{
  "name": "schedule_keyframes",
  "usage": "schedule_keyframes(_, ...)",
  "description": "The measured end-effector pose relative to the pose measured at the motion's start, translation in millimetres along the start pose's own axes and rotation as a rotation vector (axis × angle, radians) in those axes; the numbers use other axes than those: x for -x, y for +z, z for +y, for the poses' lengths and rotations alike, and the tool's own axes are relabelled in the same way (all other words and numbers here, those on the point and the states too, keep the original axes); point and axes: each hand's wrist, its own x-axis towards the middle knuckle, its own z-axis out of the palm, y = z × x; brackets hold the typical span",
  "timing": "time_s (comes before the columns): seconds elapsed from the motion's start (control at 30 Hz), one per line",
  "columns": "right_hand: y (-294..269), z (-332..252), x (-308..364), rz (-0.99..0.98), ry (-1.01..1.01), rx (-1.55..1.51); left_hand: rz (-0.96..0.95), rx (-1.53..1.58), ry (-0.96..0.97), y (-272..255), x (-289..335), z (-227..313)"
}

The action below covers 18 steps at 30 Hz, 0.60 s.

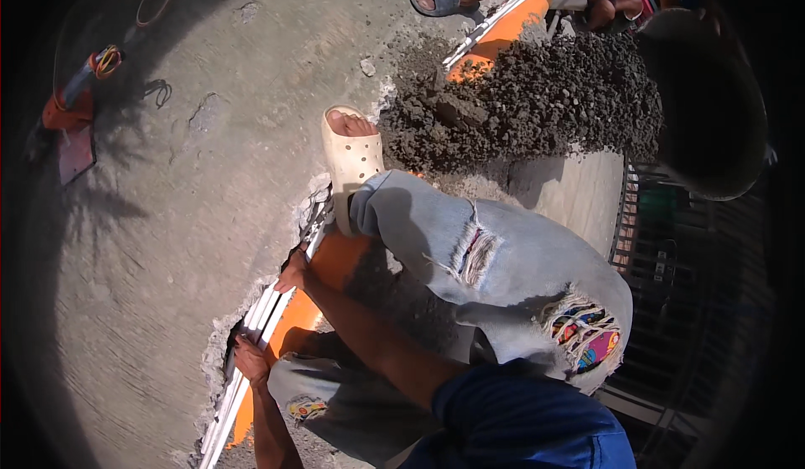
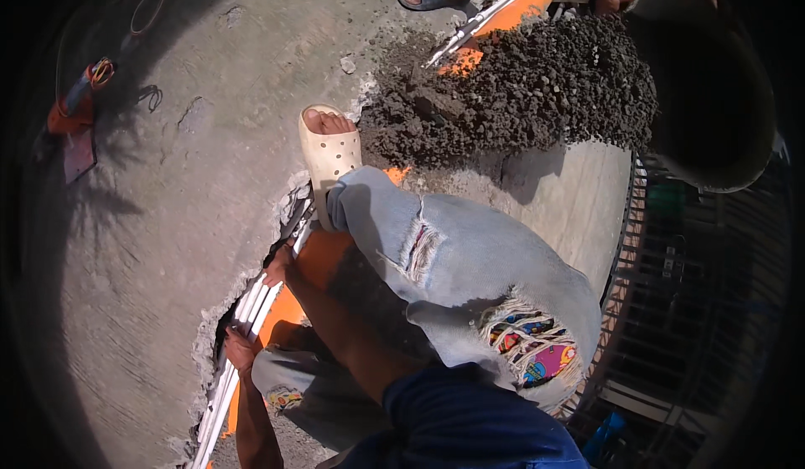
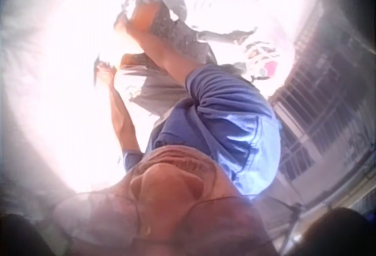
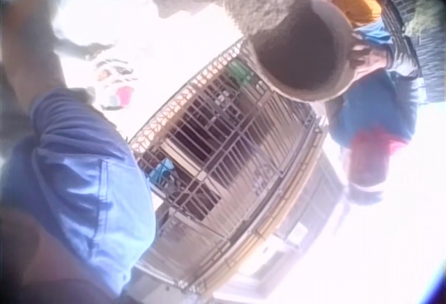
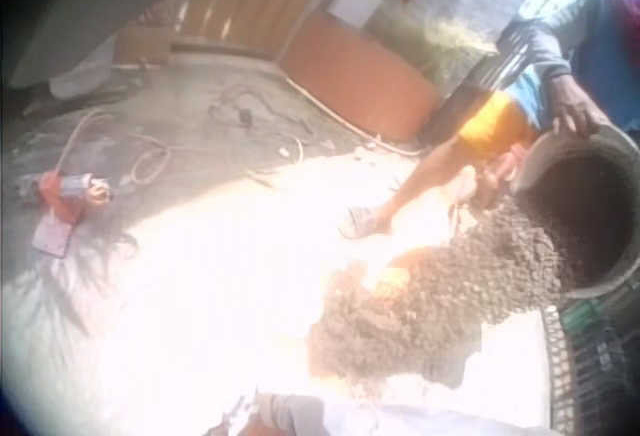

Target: Patching a trench in a concrete walkway after laying an orange conduit pipe.

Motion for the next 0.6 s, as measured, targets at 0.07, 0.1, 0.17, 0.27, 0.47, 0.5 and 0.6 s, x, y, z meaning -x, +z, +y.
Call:
schedule_keyframes(0.07, 29.3, -24.9, 0.2, 0.010, -0.076, 0.195, 0.000, 0.010, 0.011, 11.3, 0.1, 8.7)
schedule_keyframes(0.1, 26.6, -20.3, -18.2, 0.052, -0.127, 0.318, 0.005, -0.037, 0.004, 8.2, 3.2, -6.6)
schedule_keyframes(0.17, 33.1, -15.0, -34.6, 0.115, -0.161, 0.428, 0.006, -0.089, 0.007, 2.6, 2.9, -17.8)
schedule_keyframes(0.27, 53.8, -4.4, 0.7, 0.469, -0.069, -0.210, -0.013, -0.010, 0.047, 4.0, -4.8, 6.0)
schedule_keyframes(0.47, -183.3, 89.3, 10.3, 0.294, 0.675, -1.561, -0.092, -0.055, -0.223, -43.0, 29.8, -60.0)
schedule_keyframes(0.5, -183.7, 103.8, 43.9, -0.007, 0.815, -1.605, -0.080, -0.006, -0.180, -33.5, 18.1, -41.5)
schedule_keyframes(0.6, -170.6, 116.2, 127.5, -0.252, 0.955, -1.497, -0.120, 0.161, -0.099, -7.7, -5.0, 4.5)
